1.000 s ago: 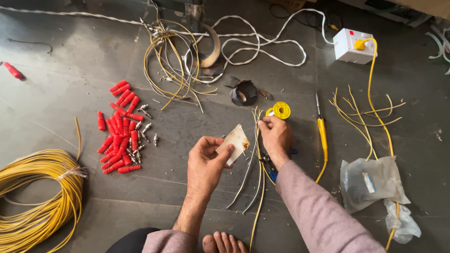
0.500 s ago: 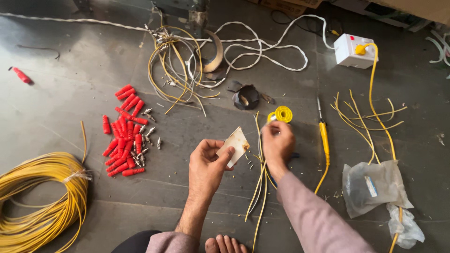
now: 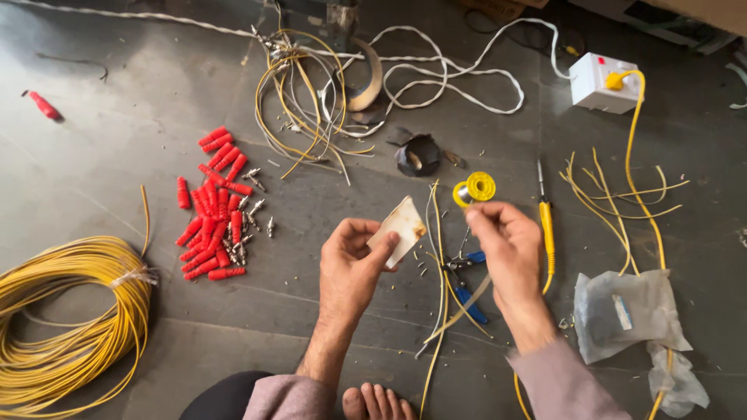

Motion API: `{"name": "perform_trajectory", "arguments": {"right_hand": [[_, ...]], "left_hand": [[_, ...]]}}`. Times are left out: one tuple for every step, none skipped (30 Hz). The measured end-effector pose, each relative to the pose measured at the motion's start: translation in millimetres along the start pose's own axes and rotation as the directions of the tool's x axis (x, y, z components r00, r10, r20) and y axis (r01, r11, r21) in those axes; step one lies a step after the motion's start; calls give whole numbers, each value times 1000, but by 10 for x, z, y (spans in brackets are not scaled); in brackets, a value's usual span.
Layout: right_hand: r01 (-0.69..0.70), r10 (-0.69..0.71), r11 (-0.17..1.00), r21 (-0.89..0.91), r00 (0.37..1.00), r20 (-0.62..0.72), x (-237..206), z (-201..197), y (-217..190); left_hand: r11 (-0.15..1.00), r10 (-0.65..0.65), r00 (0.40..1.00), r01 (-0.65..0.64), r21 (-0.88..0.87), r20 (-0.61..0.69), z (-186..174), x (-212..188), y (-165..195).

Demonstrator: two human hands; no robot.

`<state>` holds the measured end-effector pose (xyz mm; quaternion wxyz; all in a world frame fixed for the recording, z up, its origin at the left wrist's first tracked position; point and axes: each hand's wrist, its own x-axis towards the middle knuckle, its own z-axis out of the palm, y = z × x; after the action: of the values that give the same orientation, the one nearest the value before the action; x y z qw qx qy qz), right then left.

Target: The person sits on the floor and solders yellow wires to small metal connectors. They use a soldering iron and solder wire to attach the wires, then insert the connectors into red plastic caps.

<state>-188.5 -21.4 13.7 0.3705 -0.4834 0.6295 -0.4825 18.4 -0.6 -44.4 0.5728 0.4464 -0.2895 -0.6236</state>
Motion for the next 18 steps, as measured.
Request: {"name": "perform_trajectory", "arguments": {"right_hand": [[10, -8, 999, -42, 999, 46, -104, -21, -49], [23, -15, 996, -85, 996, 91, -204, -40, -90], [38, -21, 991, -129, 990, 138, -289, -60, -126], [42, -19, 989, -143, 987, 157, -360, -72, -155], [46, -18, 987, -155, 984, 177, -415, -77, -178], [51, -18, 985, -166, 980, 196, -452, -78, -198], [72, -33, 979, -190, 979, 201, -471, -68, -213], [93, -48, 973, -214, 977, 206, -480, -56, -228], [114, -64, 965, -237, 975, 211, -486, -45, -244], [123, -67, 958, -260, 975, 213, -486, -34, -261], [131, -70, 951, -282, 974, 217, -488, -23, -278], [139, -73, 943, -302, 973, 221, -491, -11, -295], [155, -86, 933, -326, 972, 217, -494, 5, -309], [171, -99, 921, -351, 972, 214, -499, 18, -323], [185, -110, 908, -376, 971, 211, -505, 29, -337], [192, -120, 898, -397, 973, 198, -512, 40, -351], [197, -130, 887, -417, 974, 185, -515, 49, -364], [202, -140, 876, -438, 975, 171, -519, 59, -377]], "left_hand": [[1000, 14, 1000, -14, -15, 13, 5, -5, 5], [999, 28, 999, -27, -33, 27, 15, -11, 10], [998, 43, 998, -41, -52, 40, 27, -18, 15], [998, 42, 998, -39, -59, 50, 34, -25, 24], [997, 41, 997, -37, -65, 61, 38, -31, 36], [997, 40, 997, -35, -70, 72, 43, -38, 50], [997, 43, 997, -38, -69, 71, 48, -41, 66], [997, 44, 997, -40, -68, 70, 51, -46, 82], [997, 47, 996, -43, -67, 70, 56, -48, 98], [997, 45, 997, -41, -63, 67, 61, -49, 112], [998, 42, 997, -38, -57, 62, 61, -52, 124], [998, 40, 998, -37, -51, 56, 60, -55, 134], [998, 47, 997, -45, -52, 53, 59, -51, 143], [997, 54, 997, -51, -53, 49, 61, -50, 147], [997, 59, 997, -56, -55, 45, 64, -54, 148], [997, 64, 997, -62, -42, 44, 64, -60, 148], [997, 68, 997, -67, -29, 43, 64, -68, 147], [997, 73, 996, -73, -15, 43, 65, -74, 147]]}}
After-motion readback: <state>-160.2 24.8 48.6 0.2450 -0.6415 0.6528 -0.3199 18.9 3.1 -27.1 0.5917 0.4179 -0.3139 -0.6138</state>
